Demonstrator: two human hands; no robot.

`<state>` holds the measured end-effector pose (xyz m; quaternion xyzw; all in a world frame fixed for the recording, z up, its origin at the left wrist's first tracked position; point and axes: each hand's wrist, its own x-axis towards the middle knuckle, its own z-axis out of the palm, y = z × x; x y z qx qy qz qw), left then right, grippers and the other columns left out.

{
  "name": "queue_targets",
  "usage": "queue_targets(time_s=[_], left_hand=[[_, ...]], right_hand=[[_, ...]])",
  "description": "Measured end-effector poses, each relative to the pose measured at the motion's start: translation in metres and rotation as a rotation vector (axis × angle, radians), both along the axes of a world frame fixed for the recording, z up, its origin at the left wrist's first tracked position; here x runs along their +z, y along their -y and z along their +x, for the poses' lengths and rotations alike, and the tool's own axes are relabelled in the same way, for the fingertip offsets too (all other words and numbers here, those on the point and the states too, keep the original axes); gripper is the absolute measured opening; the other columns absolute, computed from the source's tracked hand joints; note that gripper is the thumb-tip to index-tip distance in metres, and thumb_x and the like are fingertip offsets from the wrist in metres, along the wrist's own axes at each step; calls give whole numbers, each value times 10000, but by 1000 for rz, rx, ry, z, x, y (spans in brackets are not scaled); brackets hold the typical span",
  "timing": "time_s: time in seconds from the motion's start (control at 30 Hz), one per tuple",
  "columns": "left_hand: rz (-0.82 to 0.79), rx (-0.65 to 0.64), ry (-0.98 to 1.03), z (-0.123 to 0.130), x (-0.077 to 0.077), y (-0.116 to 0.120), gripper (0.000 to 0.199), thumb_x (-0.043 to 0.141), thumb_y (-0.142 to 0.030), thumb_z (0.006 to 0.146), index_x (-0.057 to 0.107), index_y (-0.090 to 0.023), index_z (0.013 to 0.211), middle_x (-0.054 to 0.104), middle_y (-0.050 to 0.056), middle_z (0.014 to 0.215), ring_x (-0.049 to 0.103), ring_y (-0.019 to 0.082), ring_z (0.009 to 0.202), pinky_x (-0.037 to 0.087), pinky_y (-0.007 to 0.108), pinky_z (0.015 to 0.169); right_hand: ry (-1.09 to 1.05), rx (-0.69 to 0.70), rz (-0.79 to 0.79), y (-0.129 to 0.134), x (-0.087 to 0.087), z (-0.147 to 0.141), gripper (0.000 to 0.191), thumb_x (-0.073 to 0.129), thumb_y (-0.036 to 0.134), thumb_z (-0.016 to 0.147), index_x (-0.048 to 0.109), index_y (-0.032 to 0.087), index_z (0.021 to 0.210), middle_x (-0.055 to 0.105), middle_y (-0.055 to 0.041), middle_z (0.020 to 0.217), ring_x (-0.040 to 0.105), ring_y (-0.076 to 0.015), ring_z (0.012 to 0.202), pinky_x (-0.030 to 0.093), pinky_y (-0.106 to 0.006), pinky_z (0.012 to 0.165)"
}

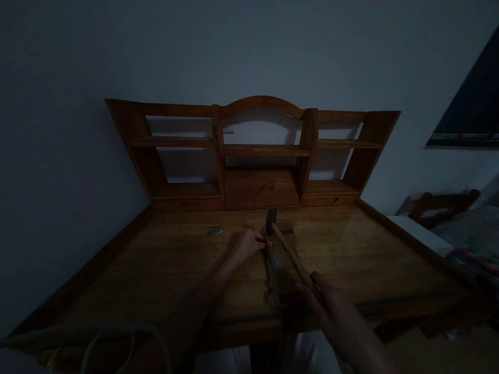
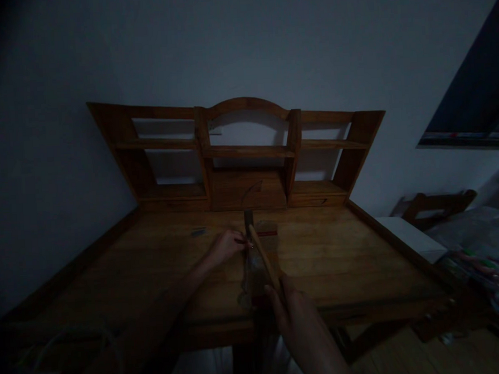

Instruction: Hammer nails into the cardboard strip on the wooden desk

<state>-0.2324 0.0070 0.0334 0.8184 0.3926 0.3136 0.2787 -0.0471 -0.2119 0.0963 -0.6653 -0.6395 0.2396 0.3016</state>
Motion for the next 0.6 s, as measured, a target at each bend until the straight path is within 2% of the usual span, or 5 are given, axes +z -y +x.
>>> queue_targets(time_s=[0.17,0.37,0.6], left_hand=[[-30,16,-7,-2,2,0,187,677,-348,760,769,-213,851,743,11,802,657,152,732,422,208,626],[-20,38,54,0,1,0,145,686,-305,757,760,-195,816,722,13,784,630,139,727,437,204,636],[31,21,41,1,6,5,159,682,-314,766,756,-178,801,701,13,762,606,118,680,406,196,604]], right_hand=[[-25,-91,36,4,6,5,569,412,565,893,496,158,1281,665,-154,1115,626,-254,1057,486,-308,826],[-11,-57,45,5,15,11,548,382,580,895,528,172,1230,683,-149,1049,656,-257,985,506,-312,762],[-52,-40,30,3,4,7,468,417,527,905,557,173,1178,702,-130,998,668,-247,948,500,-288,735]])
